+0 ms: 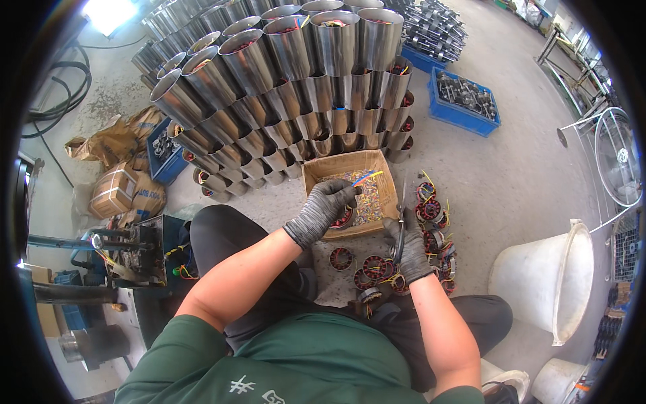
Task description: Manually stripping and organizing copper wire coils into a storage bin.
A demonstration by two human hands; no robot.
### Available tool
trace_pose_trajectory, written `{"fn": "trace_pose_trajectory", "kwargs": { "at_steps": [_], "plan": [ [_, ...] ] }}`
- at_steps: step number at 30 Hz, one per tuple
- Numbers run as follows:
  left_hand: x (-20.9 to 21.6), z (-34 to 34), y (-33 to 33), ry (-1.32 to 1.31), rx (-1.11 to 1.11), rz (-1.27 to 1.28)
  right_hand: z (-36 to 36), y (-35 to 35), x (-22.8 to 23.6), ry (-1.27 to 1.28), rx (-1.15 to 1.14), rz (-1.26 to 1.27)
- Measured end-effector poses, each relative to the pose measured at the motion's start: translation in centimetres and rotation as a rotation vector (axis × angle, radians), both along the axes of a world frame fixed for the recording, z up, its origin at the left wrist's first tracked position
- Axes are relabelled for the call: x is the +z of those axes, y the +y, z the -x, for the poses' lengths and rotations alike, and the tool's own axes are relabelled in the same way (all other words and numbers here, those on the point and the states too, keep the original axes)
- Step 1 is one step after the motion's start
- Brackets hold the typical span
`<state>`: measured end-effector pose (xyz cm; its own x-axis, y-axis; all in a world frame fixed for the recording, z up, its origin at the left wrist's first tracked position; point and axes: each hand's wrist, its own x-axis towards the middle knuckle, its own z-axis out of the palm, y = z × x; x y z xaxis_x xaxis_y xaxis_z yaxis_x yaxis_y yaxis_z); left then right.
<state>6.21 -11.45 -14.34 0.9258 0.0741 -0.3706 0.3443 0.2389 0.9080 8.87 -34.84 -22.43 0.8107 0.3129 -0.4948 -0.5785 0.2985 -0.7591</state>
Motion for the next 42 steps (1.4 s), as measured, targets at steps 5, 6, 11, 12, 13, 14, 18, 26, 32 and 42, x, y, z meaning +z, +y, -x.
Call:
{"fn": "trace_pose_trajectory", "kwargs": {
  "at_steps": [5,6,11,12,13,14,18,26,32,42],
  "plan": [
    [-1.6,0.5,1.4,-0.010,0.051,0.047,1.8,1.4,5.8,-0.071,0.189,0.100],
    [-1.4,0.7,1.4,0.001,0.053,0.035,1.8,1.4,5.9,-0.069,0.189,0.100],
    [-2.7,1.4,2.6,-0.073,0.003,0.031,1.6,2.5,8.0,-0.046,0.389,0.063],
    [-2.8,1.5,2.5,-0.063,0.002,-0.012,1.4,2.6,8.2,-0.045,0.389,0.062],
    [-2.8,1.6,2.6,-0.053,0.001,-0.055,1.3,2.7,8.3,-0.037,0.399,0.074],
    [-2.9,1.7,2.6,-0.053,0.001,-0.056,1.2,2.9,8.4,-0.029,0.409,0.085],
    [-0.6,2.3,2.4,0.011,-0.055,-0.131,0.8,3.4,9.4,0.088,0.362,0.031],
    [-3.0,2.2,2.9,0.002,0.189,0.098,1.2,3.1,7.5,-0.156,0.532,0.123],
    [-3.9,1.9,3.0,-0.027,0.187,0.006,1.3,4.0,5.1,-0.042,0.331,0.111],
    [-4.5,1.9,2.7,-0.054,0.144,-0.166,2.1,5.2,6.9,-0.009,0.426,0.123]
  ]
}}
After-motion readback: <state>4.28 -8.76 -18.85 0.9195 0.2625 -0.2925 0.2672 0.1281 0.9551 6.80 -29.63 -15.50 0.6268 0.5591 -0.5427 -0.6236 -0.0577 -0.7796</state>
